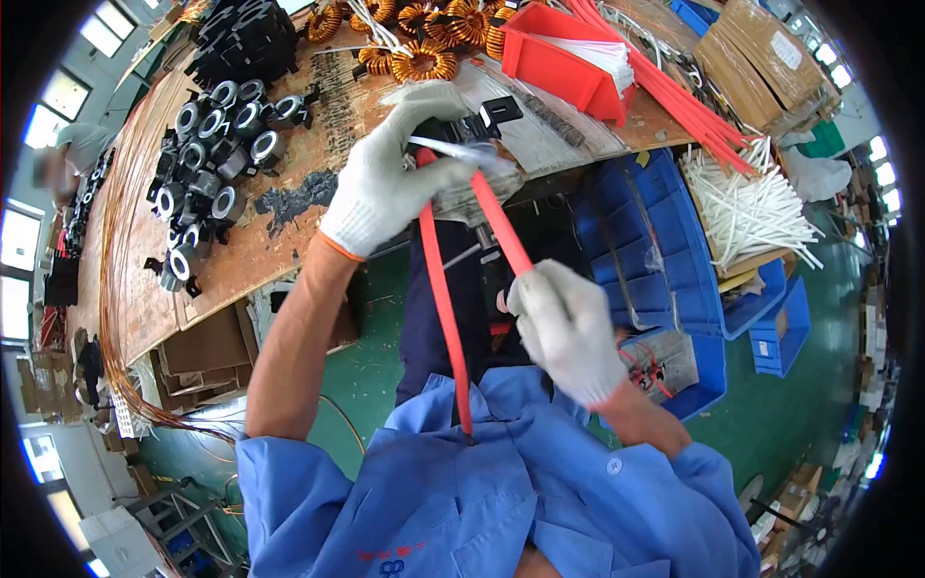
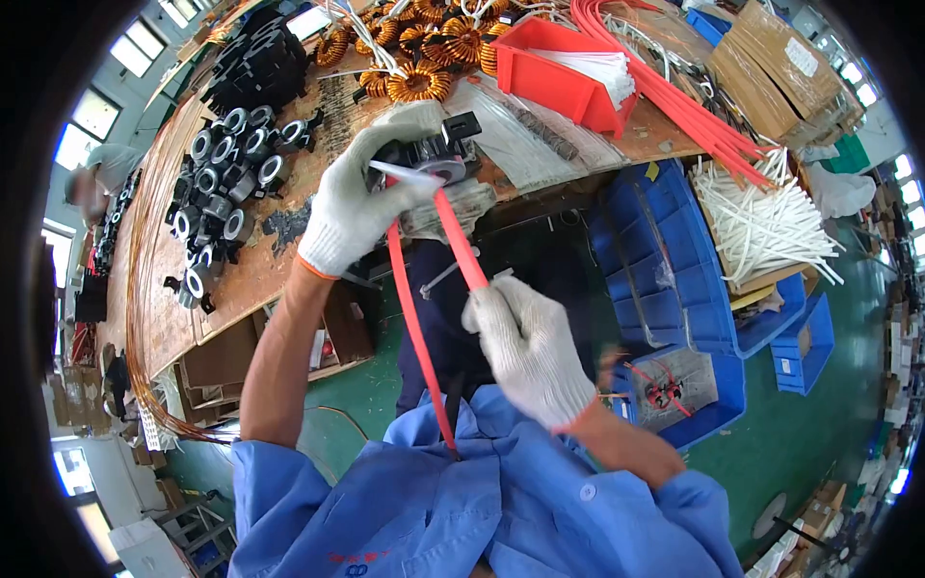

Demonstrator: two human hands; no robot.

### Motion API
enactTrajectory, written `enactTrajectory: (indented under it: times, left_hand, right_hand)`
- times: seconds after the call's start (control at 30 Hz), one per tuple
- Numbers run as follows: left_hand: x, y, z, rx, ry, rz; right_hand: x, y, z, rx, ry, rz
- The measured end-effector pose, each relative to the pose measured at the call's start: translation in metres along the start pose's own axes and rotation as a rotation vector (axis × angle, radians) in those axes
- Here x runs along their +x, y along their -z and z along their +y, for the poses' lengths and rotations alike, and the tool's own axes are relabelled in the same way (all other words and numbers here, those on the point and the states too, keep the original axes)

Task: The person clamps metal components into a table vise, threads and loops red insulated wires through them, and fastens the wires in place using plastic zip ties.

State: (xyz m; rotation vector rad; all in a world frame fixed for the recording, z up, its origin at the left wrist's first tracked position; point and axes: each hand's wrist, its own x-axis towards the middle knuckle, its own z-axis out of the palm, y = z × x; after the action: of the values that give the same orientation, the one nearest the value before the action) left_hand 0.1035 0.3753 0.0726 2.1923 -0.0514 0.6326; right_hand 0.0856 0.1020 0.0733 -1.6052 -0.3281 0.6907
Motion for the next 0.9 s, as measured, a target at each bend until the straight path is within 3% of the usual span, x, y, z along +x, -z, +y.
enactTrajectory:
  times: [0.03,0.13,0.17,0.2,0.23,0.27,0.3,0.4,0.47,0.53,0.6,0.63,0.67,0.73,0.83,0.87,0.9]
  left_hand:
    - [-0.005,0.012,0.009,0.0,0.053,-0.02]
    - [-0.033,0.043,0.029,0.333,-0.118,0.368]
    - [-0.038,0.052,0.023,0.365,-0.408,0.447]
    - [-0.035,0.055,0.049,0.427,-0.613,0.271]
    - [-0.02,0.046,0.075,0.376,-0.642,-0.123]
    - [-0.018,0.018,0.078,0.352,-0.73,-0.249]
    - [-0.016,-0.01,0.081,0.32,-0.808,-0.384]
    - [-0.015,-0.049,0.078,0.49,-0.696,-0.487]
    - [-0.015,-0.054,0.079,0.504,-0.584,-0.497]
    - [-0.013,-0.048,0.088,0.445,-0.529,-0.489]
    - [-0.011,-0.043,0.09,0.394,-0.47,-0.474]
    - [-0.009,-0.044,0.09,0.35,-0.469,-0.461]
    - [-0.009,-0.044,0.089,0.304,-0.463,-0.448]
    - [-0.008,-0.036,0.088,0.258,-0.435,-0.442]
    - [-0.023,-0.034,0.077,0.195,-0.458,-0.415]
    - [-0.024,-0.034,0.074,0.214,-0.505,-0.376]
    - [-0.018,-0.039,0.078,0.15,-0.497,-0.305]
  right_hand:
    - [-0.009,-0.005,-0.016,0.05,-0.011,-0.012]
    - [-0.018,-0.002,-0.005,0.133,0.047,0.005]
    - [-0.019,0.001,-0.016,0.031,-0.021,-0.003]
    - [-0.023,0.003,-0.023,0.033,-0.027,-0.002]
    - [-0.025,0.006,-0.032,0.022,-0.047,-0.024]
    - [-0.029,0.01,-0.037,0.009,-0.072,-0.049]
    - [-0.034,0.023,-0.039,-0.344,0.198,-0.115]
    - [-0.076,0.066,-0.062,-0.679,0.047,-0.115]
    - [-0.117,0.106,-0.059,-1.57,0.396,-0.058]
    - [-0.132,0.144,-0.088,-2.102,0.384,0.17]
    - [-0.137,0.199,-0.128,-2.355,0.409,0.353]
    - [-0.136,0.229,-0.145,-2.364,0.785,0.413]
    - [-0.136,0.252,-0.162,-2.345,0.884,0.454]
    - [-0.136,0.295,-0.182,-2.259,0.77,0.551]
    - [-0.142,0.347,-0.193,-1.89,0.184,0.818]
    - [-0.146,0.351,-0.2,-1.755,0.134,0.943]
    - [-0.145,0.337,-0.212,-1.612,0.258,1.062]
